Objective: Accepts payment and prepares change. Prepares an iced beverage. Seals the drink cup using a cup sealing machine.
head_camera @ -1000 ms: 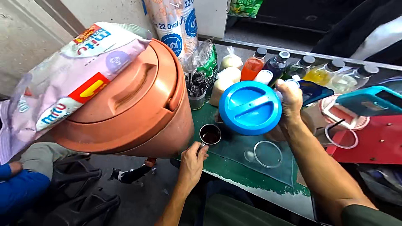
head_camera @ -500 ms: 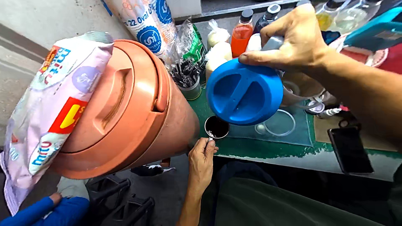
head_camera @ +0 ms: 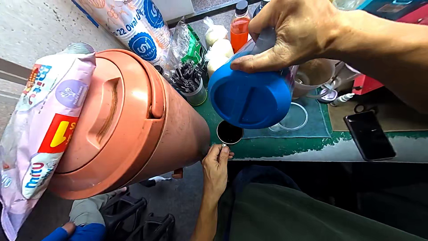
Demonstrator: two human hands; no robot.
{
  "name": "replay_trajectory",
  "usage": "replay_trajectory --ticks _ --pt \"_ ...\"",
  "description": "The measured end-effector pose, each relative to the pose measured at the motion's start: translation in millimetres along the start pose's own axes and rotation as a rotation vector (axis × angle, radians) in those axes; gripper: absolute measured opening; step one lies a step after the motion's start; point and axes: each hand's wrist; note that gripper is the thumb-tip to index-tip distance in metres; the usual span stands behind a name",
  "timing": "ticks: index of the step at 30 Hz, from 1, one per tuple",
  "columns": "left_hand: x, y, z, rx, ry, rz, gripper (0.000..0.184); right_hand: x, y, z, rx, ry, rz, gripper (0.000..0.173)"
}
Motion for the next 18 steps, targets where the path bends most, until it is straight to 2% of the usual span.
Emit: replay_trajectory --ticks 8,18 --pt "-1.1 5.0 -2.1 -0.011 0.003 -0.016 0.026 6.2 15.1 9.6 -0.021 0.097 -0.037 0.052" --pt "-0.1 7.4 -2.4 -0.033 -0.003 -0.034 0.027 10.0 11.5 7.5 -0.015 0.1 0.005 0.054"
Point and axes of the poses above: each hand's wrist, its own x-axis towards the middle knuckle, its own z-axis out of the back of the hand, y = z × x, and after that the axes turned 8 degrees about x, right-handed
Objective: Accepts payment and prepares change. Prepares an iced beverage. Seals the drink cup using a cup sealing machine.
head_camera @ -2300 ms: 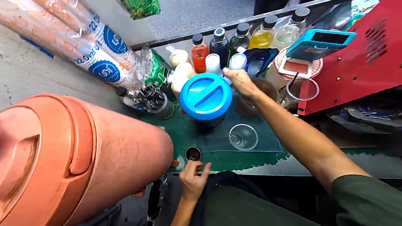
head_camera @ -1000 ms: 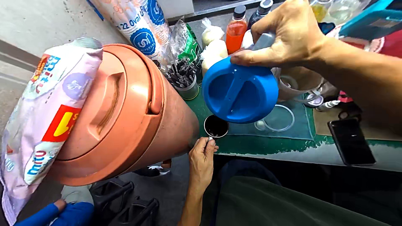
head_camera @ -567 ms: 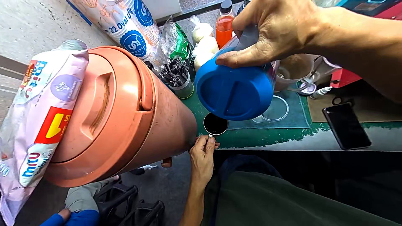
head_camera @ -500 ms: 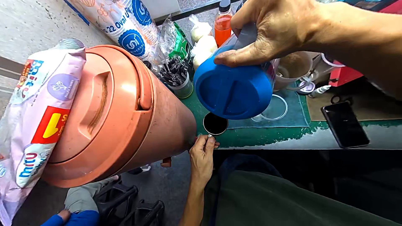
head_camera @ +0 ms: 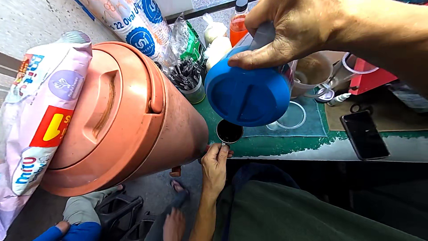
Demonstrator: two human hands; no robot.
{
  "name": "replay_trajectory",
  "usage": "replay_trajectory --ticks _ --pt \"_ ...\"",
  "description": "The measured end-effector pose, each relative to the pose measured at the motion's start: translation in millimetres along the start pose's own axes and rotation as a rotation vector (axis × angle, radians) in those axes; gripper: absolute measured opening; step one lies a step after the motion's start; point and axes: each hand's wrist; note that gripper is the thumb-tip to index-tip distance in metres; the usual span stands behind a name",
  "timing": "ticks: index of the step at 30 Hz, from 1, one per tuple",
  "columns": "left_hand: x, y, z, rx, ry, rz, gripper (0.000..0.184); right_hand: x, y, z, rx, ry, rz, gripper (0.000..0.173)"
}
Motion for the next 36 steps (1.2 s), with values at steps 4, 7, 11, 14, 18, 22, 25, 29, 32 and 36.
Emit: replay_trajectory --ticks 4,7,11,14,18,22,25,29,32,36 --pt "-0.7 0.3 -0.4 -0.006 -0.007 -0.011 0.028 0.0 -7.0 -2.7 -0.011 -0.021 0.025 0.055" --pt "-1.0 0.7 -0.9 -0.01 -0.013 -0.024 0.027 -1.4 -15.2 -5.8 -0.003 -0.05 0.037 0.056" --pt "-1.7 1.9 -2.9 -0.015 -0.021 -0.024 0.027 -6.2 -22.7 -7.3 0.021 -0.084 0.059 0.053" --pt "-1.7 2.0 -5.5 -0.017 -0.036 -0.027 0.026 -9.0 -29.7 -8.3 0.047 -0.109 0.09 0.052" --pt "-1.2 2.9 -9.2 -0.028 -0.049 -0.038 0.026 -14.0 -36.9 -8.3 0.06 -0.126 0.073 0.054" --pt "-0.6 2.9 -12.2 -0.024 -0.057 -0.035 0.027 -18.4 -46.1 -10.6 0.084 -0.159 0.092 0.051" --pt "-0.1 3.0 -14.4 -0.024 -0.062 -0.033 0.028 -20.5 -50.8 -12.7 0.122 -0.178 0.093 0.049" --pt "0.1 2.6 -16.0 -0.034 -0.061 -0.035 0.028 -24.2 -57.4 -15.0 0.156 -0.204 0.075 0.048" --pt "0.8 3.1 -16.8 -0.039 -0.06 -0.037 0.028 -26.9 -64.1 -17.5 0.218 -0.223 0.048 0.046" --pt "2.6 5.4 -18.0 -0.048 -0.066 -0.037 0.028 -30.5 -72.2 -23.4 0.284 -0.249 0.006 0.046"
Point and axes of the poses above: each hand's wrist, its own x-axis towards the middle knuckle, its own z-axis out of the back of the hand, y = z × x, and after that the axes turned 8 degrees about x, right-handed
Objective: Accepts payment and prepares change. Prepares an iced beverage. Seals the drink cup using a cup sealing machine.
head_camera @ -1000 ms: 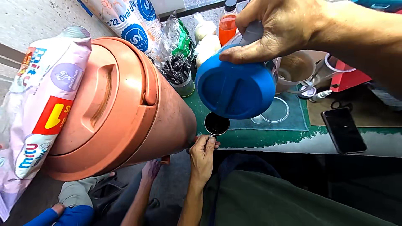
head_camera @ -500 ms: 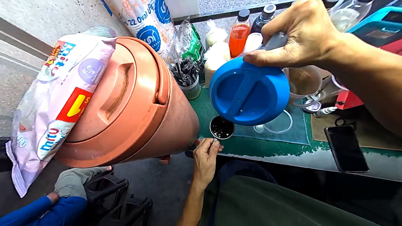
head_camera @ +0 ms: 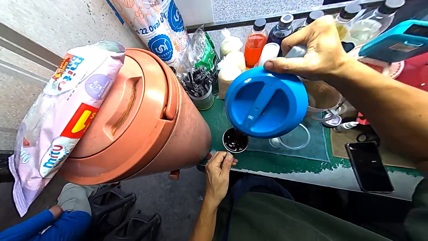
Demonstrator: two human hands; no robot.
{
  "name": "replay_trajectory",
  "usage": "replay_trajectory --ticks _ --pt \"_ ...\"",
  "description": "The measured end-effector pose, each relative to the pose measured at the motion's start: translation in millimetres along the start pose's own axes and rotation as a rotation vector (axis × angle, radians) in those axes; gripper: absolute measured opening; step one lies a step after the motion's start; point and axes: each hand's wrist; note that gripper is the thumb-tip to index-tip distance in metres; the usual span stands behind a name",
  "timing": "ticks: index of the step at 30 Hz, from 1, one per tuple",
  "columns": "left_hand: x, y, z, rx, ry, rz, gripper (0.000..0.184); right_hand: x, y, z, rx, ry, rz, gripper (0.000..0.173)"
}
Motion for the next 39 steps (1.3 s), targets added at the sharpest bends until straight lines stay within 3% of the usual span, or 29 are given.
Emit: replay_trajectory --ticks 5,10,19,23,26,27,30,33,37,39 --pt "0.8 -0.1 -1.4 0.005 -0.008 -0.013 0.03 -4.2 -20.4 -4.3 0.168 -0.04 -0.053 0.047" --pt "2.2 0.0 -3.1 0.009 -0.01 -0.019 0.03 -12.8 -43.9 -14.7 0.497 -0.127 -0.148 0.039" --pt "7.1 -1.4 0.3 -0.02 -0.012 -0.042 0.03 -45.8 -81.2 -46.3 0.706 -0.587 -0.599 0.035" --pt "5.4 -1.3 6.0 -0.032 0.015 -0.052 0.03 -63.0 -112.6 -56.3 0.624 -0.727 -0.776 0.031" --pt "6.4 -1.2 13.0 -0.042 0.053 -0.06 0.031 -70.5 -107.9 -36.4 0.297 -0.603 -0.783 0.021" --pt "6.0 -1.0 15.2 -0.044 0.07 -0.063 0.031 -75.5 -92.1 -24.0 0.169 -0.526 -0.737 0.023" --pt "6.4 1.2 23.0 -0.045 0.126 -0.086 0.03 -103.3 -13.9 5.3 -0.08 -0.368 -0.712 0.069" --pt "7.0 5.7 32.2 -0.052 0.183 -0.113 0.03 -157.8 54.3 -14.9 -0.151 -0.262 -0.805 0.087" --pt "8.2 11.0 44.5 -0.068 0.261 -0.145 0.03 -222.9 48.3 -87.3 -0.263 -0.292 -0.951 0.113" --pt "8.7 12.8 49.4 -0.065 0.282 -0.161 0.029 -238.8 37.1 -112.6 -0.283 -0.387 -0.942 0.108"
Point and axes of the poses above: each hand's wrist, its own x-axis towards the middle knuckle, its own z-axis out of the back of the hand, y = z × x, and after that the axes turned 8 degrees about x, right-handed
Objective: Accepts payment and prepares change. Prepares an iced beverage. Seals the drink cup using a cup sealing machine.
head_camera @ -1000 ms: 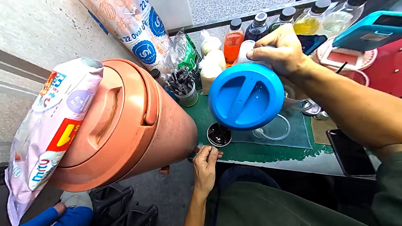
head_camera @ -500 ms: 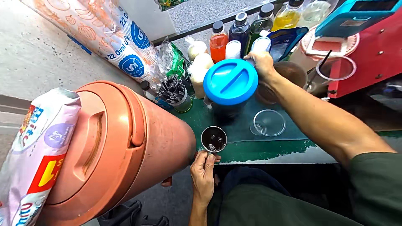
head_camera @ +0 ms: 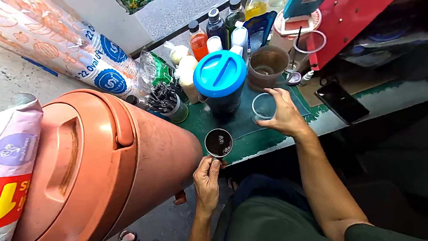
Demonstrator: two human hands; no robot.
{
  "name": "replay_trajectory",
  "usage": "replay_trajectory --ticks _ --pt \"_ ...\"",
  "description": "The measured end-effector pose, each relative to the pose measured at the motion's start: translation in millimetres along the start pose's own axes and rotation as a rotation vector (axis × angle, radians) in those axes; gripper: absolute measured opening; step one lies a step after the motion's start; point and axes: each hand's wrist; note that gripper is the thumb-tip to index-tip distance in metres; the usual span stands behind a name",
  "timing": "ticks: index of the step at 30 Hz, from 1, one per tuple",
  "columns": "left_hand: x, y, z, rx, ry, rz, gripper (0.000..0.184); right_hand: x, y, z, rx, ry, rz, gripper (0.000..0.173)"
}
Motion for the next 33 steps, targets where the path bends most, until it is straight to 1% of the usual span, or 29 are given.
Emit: replay_trajectory --ticks 2,3,6,10,12,17,19,23,28,33 --pt "-0.4 -0.3 4.5 -0.004 0.019 -0.003 0.028 -6.4 -6.4 -15.1 0.059 -0.1 0.057 0.093" --pt "-0.5 -0.5 6.5 -0.007 0.028 -0.004 0.028 -10.3 -4.1 -18.9 0.084 -0.122 0.079 0.092" --pt "0.1 0.3 10.3 -0.003 0.041 -0.021 0.028 -28.8 21.0 -22.0 0.09 -0.138 0.122 0.101" --pt "2.0 -1.2 10.5 0.075 0.025 -0.036 0.026 -63.8 52.4 -32.9 0.036 -0.171 0.202 0.11" --pt "2.8 -1.9 8.8 0.172 0.0 -0.072 0.024 -78.9 62.3 -40.8 0.024 -0.168 0.231 0.111" --pt "1.8 -5.8 1.3 0.554 -0.07 -0.225 0.022 -99.5 81.4 -49.1 -0.007 -0.185 0.292 0.105" --pt "0.7 -5.7 -2.9 0.643 -0.08 -0.283 0.02 -101.4 84.6 -50.4 -0.007 -0.208 0.313 0.103" --pt "0.4 -4.6 -11.9 0.735 -0.079 -0.357 0.016 -100.7 84.1 -51.9 -0.013 -0.221 0.328 0.105" --pt "6.8 -0.6 -23.5 0.78 -0.045 -0.423 0.01 -98.4 80.1 -51.0 -0.027 -0.225 0.334 0.104" --pt "15.0 3.3 -31.9 0.793 -0.006 -0.444 0.009 -97.8 73.8 -49.9 -0.037 -0.229 0.295 0.107"
Point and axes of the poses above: each hand's wrist, its own x-axis towards the middle knuckle, its own z-axis out of the back of the hand, y = z × x, and after that the axes turned 8 degrees about x, right-handed
